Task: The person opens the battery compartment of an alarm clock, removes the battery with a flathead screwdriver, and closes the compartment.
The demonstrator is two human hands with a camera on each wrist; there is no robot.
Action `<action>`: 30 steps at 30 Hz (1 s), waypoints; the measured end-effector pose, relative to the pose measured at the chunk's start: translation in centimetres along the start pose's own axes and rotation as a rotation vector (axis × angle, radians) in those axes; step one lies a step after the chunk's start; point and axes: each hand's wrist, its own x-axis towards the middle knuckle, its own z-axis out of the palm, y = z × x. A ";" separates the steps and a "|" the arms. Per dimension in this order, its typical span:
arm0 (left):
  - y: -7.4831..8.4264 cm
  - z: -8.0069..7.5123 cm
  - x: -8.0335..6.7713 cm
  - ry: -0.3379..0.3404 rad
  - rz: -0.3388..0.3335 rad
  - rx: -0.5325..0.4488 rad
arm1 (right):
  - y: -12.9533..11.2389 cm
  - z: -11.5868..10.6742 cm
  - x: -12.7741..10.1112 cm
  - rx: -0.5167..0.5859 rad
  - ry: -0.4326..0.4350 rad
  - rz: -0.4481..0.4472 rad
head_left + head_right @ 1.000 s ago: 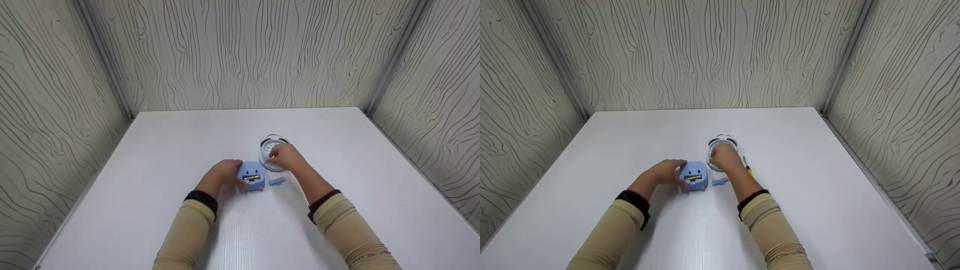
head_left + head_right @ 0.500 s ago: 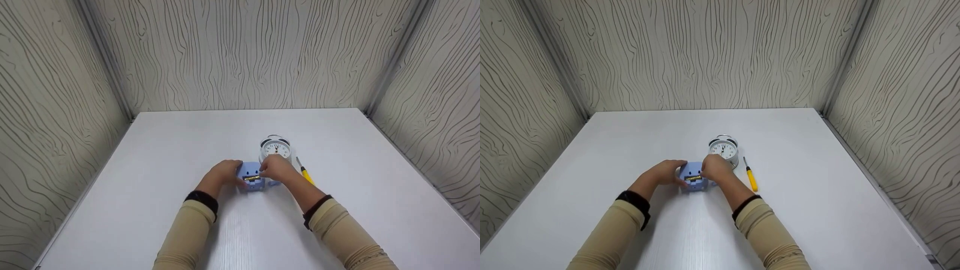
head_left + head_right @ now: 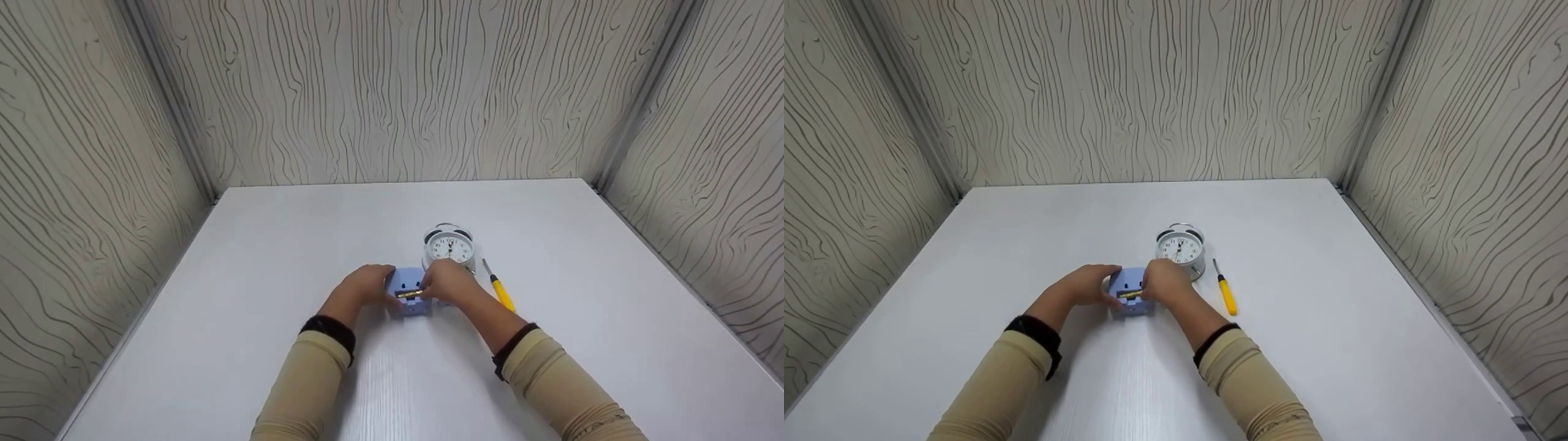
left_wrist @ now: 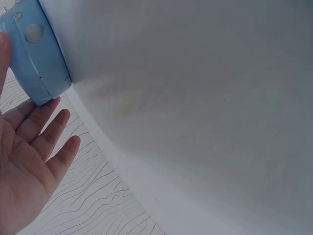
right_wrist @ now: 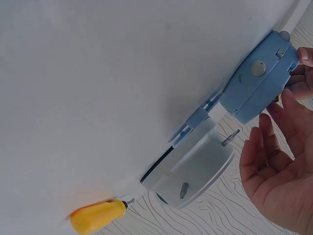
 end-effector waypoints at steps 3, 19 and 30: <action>-0.2 0.2 0.0 0.000 -0.010 -0.003 | 0.0 0.1 0.0 -0.009 -0.008 0.003; -0.1 0.4 -0.1 -0.004 -0.032 -0.001 | -0.1 0.5 0.2 -0.086 0.028 -0.021; 0.0 0.2 0.0 0.011 -0.014 0.002 | -0.2 0.3 0.1 -0.130 0.056 -0.072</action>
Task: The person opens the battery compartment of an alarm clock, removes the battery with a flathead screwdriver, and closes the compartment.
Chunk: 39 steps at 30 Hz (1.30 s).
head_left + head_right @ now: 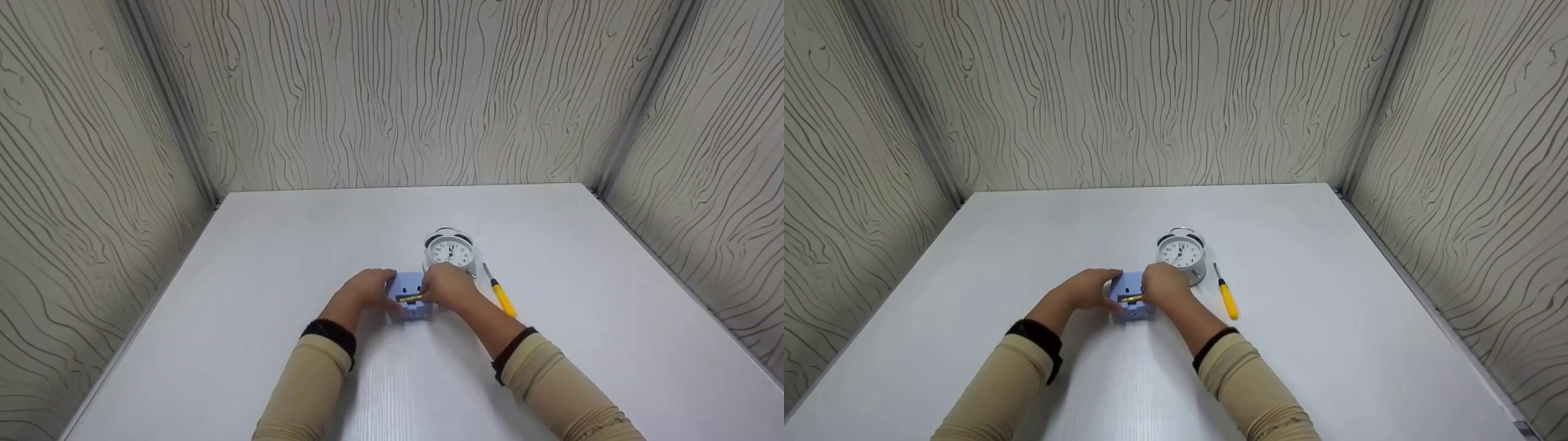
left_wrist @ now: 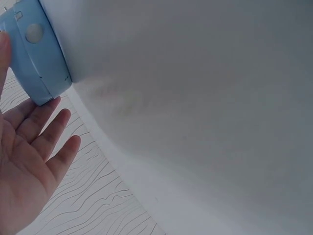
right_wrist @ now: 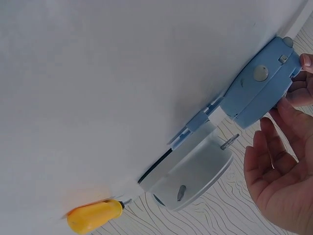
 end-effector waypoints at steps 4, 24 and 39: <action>-0.1 0.0 -0.1 -0.004 -0.001 -0.012 | 0.0 0.0 0.1 -0.021 -0.002 -0.019; 0.1 -0.2 0.0 -0.010 -0.003 -0.009 | 0.5 0.4 0.5 -0.113 0.047 -0.206; 0.1 -0.3 -0.1 -0.014 -0.001 -0.012 | 1.3 -0.1 0.7 -0.067 0.009 -0.263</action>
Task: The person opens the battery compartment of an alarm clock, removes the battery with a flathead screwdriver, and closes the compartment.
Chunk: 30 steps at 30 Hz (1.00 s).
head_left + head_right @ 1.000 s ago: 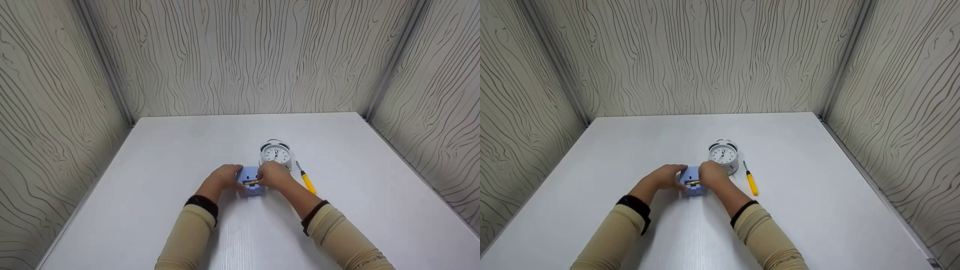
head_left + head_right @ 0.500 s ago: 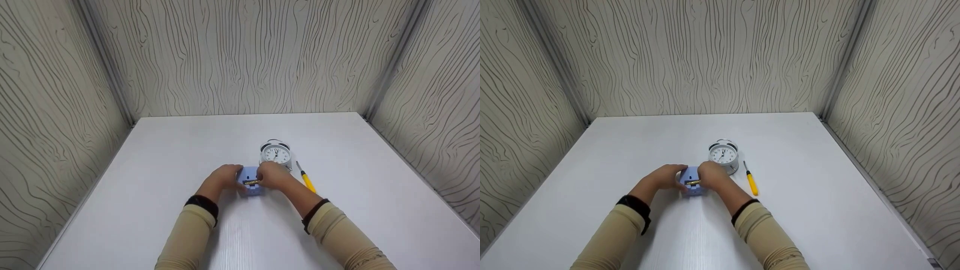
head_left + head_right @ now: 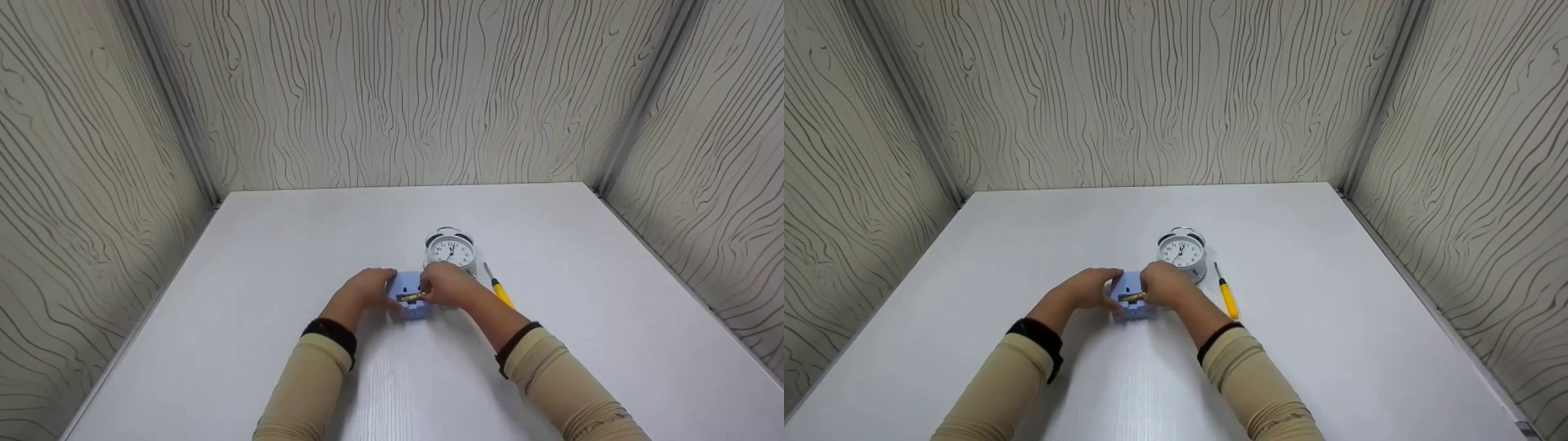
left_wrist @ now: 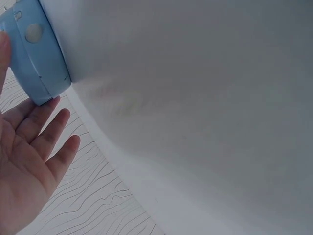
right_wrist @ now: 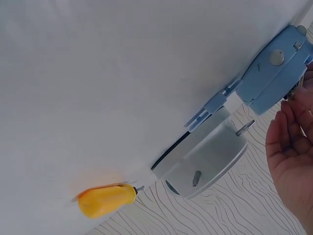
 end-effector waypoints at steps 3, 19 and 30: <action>0.1 0.0 0.0 -0.004 -0.019 0.003 | 0.1 -0.2 -0.1 0.018 -0.017 0.009; -0.1 0.1 -0.2 0.004 0.008 0.010 | 0.5 -1.2 -0.9 0.130 0.092 0.030; 0.0 0.1 -0.1 -0.002 -0.007 0.025 | 4.1 -3.8 -1.1 0.266 0.267 0.219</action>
